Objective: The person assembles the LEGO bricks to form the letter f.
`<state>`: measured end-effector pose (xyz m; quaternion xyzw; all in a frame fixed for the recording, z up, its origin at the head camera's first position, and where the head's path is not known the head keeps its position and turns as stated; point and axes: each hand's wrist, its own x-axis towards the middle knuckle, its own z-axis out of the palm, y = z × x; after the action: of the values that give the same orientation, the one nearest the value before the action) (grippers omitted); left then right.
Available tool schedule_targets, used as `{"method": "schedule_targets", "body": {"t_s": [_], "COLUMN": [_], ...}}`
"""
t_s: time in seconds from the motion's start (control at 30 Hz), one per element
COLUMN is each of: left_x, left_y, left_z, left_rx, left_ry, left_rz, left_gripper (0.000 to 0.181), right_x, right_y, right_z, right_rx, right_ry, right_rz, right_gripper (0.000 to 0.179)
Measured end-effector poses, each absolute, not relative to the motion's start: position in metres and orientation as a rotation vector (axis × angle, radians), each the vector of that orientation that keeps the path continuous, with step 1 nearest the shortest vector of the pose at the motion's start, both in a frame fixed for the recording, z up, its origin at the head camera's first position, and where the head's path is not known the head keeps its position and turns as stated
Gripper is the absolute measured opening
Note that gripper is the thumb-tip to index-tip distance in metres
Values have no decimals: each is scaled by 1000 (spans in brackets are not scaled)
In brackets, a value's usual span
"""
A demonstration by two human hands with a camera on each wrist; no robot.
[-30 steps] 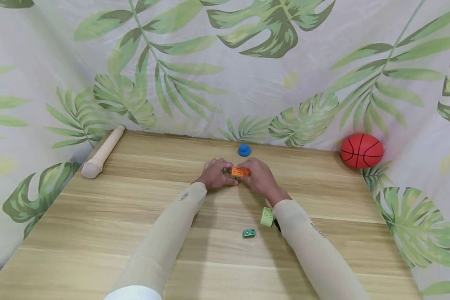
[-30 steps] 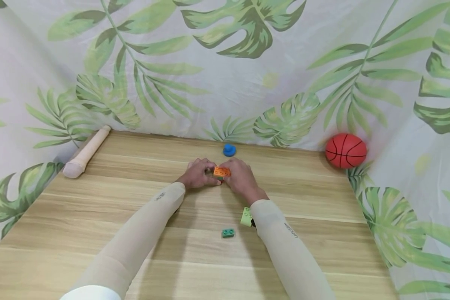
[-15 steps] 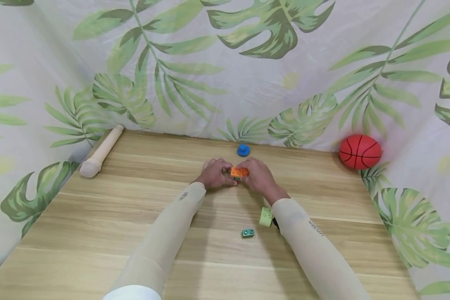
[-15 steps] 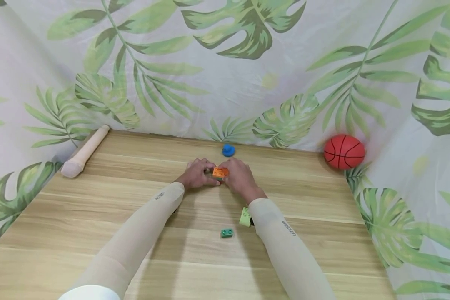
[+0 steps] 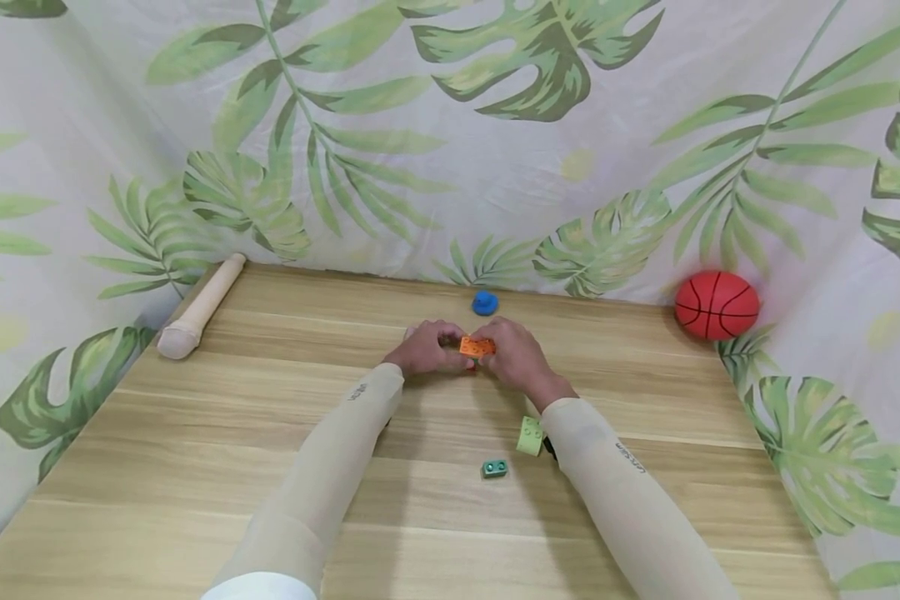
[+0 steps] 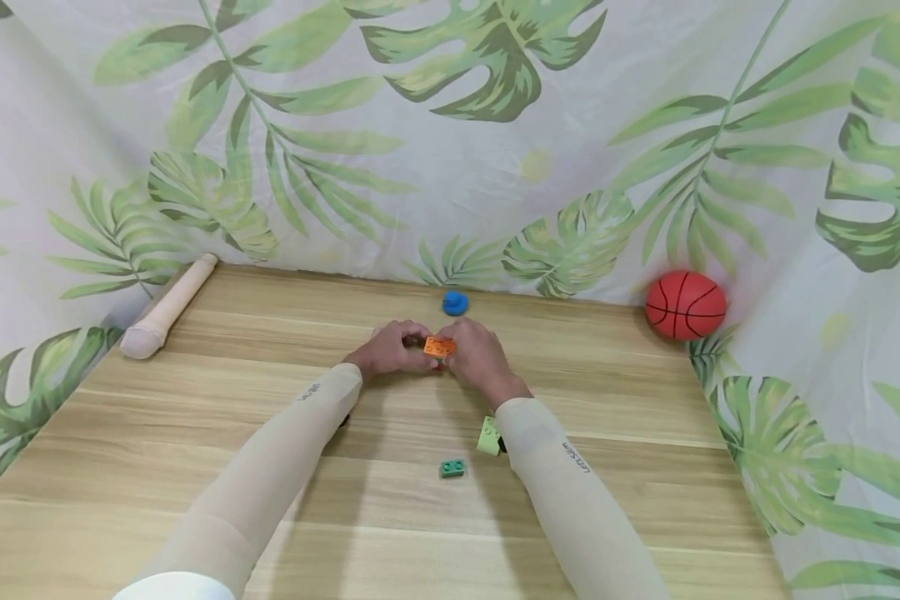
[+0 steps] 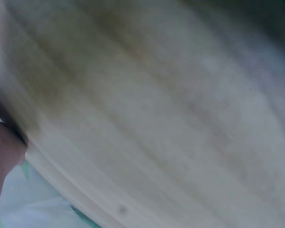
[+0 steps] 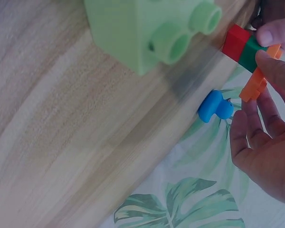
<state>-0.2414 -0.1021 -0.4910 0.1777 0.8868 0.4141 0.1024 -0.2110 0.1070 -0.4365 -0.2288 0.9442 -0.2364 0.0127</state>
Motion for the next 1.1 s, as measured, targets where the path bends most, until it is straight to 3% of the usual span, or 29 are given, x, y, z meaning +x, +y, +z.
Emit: {"method": "schedule_targets", "body": {"t_s": [0.27,1.1], "left_x": [-242,-244], "left_y": [-106,-109], "left_z": [-489,-489], "left_rx": [466,328], "left_ry": [2316,2108], "left_rz": [1588,1774], "left_gripper": [34,43], "right_x": [-211,-210], "right_y": [107,105], "right_z": [-437,-440], "right_rx": [-685,-656], "right_ry": [2932,2915], "right_rz": [-750,-810], "right_gripper": [35,35]}}
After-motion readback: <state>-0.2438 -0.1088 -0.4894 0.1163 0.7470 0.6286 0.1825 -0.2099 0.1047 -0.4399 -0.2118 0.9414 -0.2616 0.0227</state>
